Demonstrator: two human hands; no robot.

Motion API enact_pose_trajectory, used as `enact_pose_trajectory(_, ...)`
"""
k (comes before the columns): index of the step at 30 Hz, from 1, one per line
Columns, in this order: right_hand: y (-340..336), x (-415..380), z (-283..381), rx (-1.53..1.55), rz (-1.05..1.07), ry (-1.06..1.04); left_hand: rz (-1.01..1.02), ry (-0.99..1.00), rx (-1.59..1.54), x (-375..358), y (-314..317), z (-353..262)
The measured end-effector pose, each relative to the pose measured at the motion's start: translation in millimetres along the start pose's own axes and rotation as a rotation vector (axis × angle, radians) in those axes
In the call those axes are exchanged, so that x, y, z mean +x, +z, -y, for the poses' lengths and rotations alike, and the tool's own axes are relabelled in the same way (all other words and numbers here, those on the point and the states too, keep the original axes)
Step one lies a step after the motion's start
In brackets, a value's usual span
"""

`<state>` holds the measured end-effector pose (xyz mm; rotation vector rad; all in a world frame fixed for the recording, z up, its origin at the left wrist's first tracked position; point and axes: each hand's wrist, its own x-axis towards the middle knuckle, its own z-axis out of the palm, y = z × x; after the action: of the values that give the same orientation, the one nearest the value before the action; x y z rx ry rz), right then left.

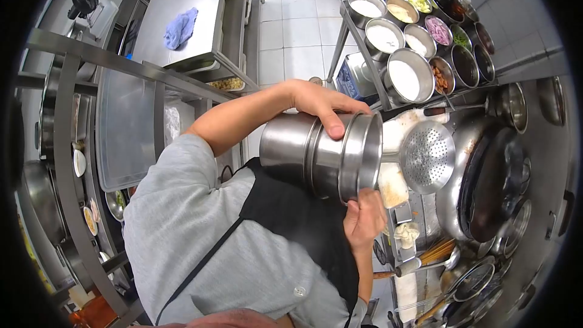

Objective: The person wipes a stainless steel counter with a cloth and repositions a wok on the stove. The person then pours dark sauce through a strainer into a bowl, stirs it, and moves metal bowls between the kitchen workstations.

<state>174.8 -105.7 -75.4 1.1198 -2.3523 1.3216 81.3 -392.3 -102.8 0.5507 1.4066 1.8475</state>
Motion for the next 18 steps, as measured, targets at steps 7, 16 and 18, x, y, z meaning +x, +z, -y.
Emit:
enact_pose_trajectory(7,-25.1,21.4,-6.3,-0.339,-0.475,0.211,0.051,-0.018,0.246,18.2,-6.5,-19.9)
enact_pose_trajectory(16,-119.6,-44.0,-152.6,0.724,-1.374,1.143,-0.166,0.036,0.076,-17.3,-50.4,12.4)
enact_pose_trajectory(18,-112.5,-59.8,-155.8,0.802,-1.403,1.041,-0.23,0.048,0.049,-22.3,-63.4,12.2)
